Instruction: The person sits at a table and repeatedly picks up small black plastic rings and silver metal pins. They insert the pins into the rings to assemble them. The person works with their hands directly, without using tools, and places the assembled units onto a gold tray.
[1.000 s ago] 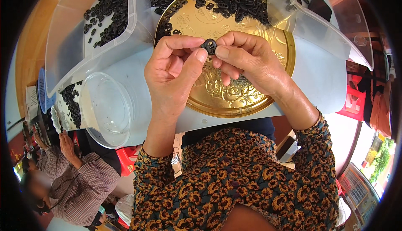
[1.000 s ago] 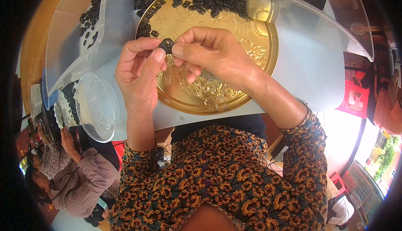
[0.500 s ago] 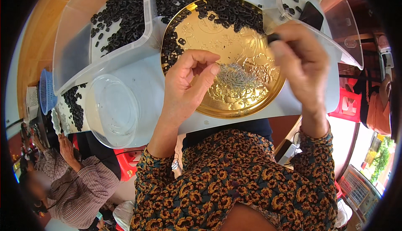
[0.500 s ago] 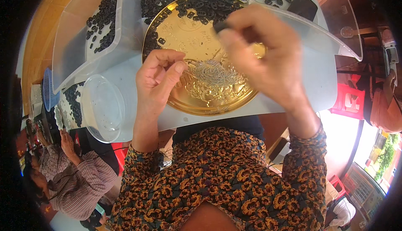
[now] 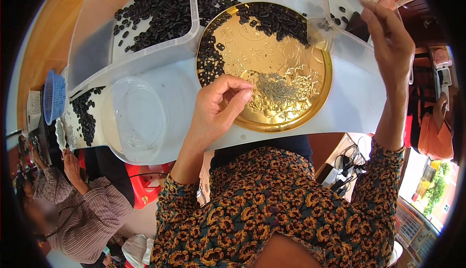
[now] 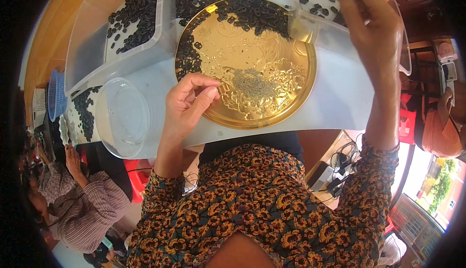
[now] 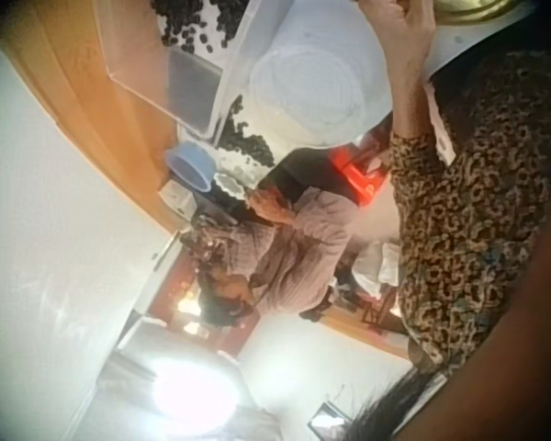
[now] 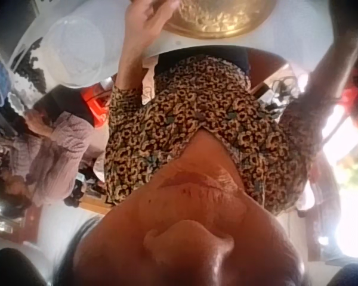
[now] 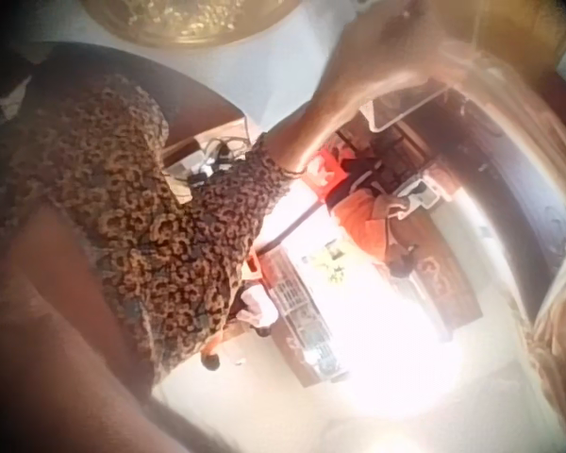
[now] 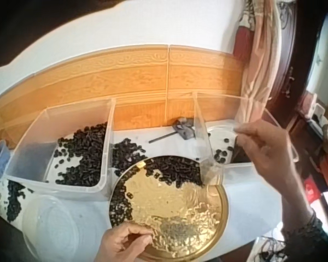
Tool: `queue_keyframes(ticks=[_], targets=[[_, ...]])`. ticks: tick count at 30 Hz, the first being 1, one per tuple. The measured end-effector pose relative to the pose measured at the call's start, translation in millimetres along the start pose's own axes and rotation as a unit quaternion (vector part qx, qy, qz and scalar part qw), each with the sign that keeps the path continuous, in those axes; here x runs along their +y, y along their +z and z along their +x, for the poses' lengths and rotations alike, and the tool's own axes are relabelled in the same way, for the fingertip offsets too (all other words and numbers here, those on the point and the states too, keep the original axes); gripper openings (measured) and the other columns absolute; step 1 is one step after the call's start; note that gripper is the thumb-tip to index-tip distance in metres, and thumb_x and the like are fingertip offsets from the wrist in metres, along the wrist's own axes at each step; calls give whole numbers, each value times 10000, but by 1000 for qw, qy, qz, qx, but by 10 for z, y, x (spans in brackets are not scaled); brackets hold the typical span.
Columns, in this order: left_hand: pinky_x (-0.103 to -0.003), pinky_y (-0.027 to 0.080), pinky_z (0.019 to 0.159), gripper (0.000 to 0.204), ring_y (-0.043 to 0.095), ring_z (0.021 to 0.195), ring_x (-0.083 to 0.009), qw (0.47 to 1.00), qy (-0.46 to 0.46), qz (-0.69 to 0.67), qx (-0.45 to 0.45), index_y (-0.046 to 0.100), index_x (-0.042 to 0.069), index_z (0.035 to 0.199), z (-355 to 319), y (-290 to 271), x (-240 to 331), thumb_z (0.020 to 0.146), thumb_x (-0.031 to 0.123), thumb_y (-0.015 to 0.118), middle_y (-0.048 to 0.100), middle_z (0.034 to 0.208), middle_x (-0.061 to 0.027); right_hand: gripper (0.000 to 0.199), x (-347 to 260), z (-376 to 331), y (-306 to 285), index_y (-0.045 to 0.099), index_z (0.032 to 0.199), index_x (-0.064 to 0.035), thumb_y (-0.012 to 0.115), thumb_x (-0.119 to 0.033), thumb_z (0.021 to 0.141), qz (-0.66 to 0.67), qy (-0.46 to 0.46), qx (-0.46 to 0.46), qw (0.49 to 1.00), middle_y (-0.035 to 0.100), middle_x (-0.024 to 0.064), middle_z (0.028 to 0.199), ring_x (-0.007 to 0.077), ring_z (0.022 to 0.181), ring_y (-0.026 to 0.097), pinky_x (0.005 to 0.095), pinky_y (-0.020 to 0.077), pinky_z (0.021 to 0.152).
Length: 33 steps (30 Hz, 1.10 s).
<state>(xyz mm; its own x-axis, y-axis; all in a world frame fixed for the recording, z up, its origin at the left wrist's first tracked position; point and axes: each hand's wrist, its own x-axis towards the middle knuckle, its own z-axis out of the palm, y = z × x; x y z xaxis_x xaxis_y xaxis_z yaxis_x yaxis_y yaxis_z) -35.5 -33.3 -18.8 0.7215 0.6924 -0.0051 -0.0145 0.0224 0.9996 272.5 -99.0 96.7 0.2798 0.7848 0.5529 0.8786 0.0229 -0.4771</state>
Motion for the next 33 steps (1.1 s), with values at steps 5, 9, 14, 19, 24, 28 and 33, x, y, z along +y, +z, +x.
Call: queue_keyframes(ticks=[5, 9, 14, 19, 24, 28, 33], targets=[[-222, 474, 729, 130, 593, 827, -91, 999, 20, -19, -36, 603, -14, 1030, 22, 7, -39, 914, 37, 576, 612, 932, -52, 123, -435, -205, 377, 677, 963, -58, 652, -81, 845, 47, -59, -151, 986, 653, 72, 824, 191, 676, 634, 304, 480, 593], [-207, 440, 669, 118, 557, 753, -67, 998, 33, -24, -43, 617, -10, 998, 17, 12, 3, 904, 56, 596, 615, 875, -35, 117, -254, -373, 891, 658, 902, -49, 603, -142, 857, 47, -100, -216, 970, 628, 109, 832, 309, 702, 618, 383, 498, 626], [-169, 356, 519, 98, 465, 595, -7, 997, 59, -48, -5, 644, 3, 936, 24, 60, -24, 884, 85, 629, 616, 756, 10, 144, -302, -393, 1258, 653, 910, -49, 602, -173, 856, 40, -103, -244, 963, 629, 105, 844, 319, 704, 620, 392, 501, 627], [-174, 340, 505, 117, 441, 574, -6, 997, 66, -33, 2, 650, 8, 942, 62, 36, -75, 882, 107, 634, 616, 756, 17, 173, -499, -240, 1586, 664, 929, -59, 611, -207, 859, 34, -117, -228, 966, 632, 110, 858, 326, 716, 620, 401, 501, 630], [-174, 327, 494, 116, 429, 565, -1, 998, 50, -27, 9, 656, 15, 945, 45, 42, -27, 879, 108, 634, 611, 750, 23, 185, -534, -168, 1808, 673, 934, -73, 613, -229, 854, -1, -105, -243, 964, 620, 108, 887, 321, 754, 630, 418, 507, 667], [-173, 322, 492, 111, 424, 561, 2, 999, 41, -14, 9, 657, 17, 944, 40, 45, -6, 877, 103, 635, 606, 744, 26, 185, -531, -171, 1852, 658, 919, -62, 624, -228, 845, -18, -99, -296, 950, 615, 109, 902, 314, 780, 634, 419, 507, 689], [-172, 325, 497, 101, 426, 566, 1, 999, 44, -23, 11, 656, 17, 937, 28, 66, -15, 873, 92, 635, 600, 742, 29, 171, -509, -160, 1862, 636, 884, -36, 631, -196, 823, 42, -84, -296, 950, 639, 136, 874, 326, 759, 635, 427, 508, 693]])
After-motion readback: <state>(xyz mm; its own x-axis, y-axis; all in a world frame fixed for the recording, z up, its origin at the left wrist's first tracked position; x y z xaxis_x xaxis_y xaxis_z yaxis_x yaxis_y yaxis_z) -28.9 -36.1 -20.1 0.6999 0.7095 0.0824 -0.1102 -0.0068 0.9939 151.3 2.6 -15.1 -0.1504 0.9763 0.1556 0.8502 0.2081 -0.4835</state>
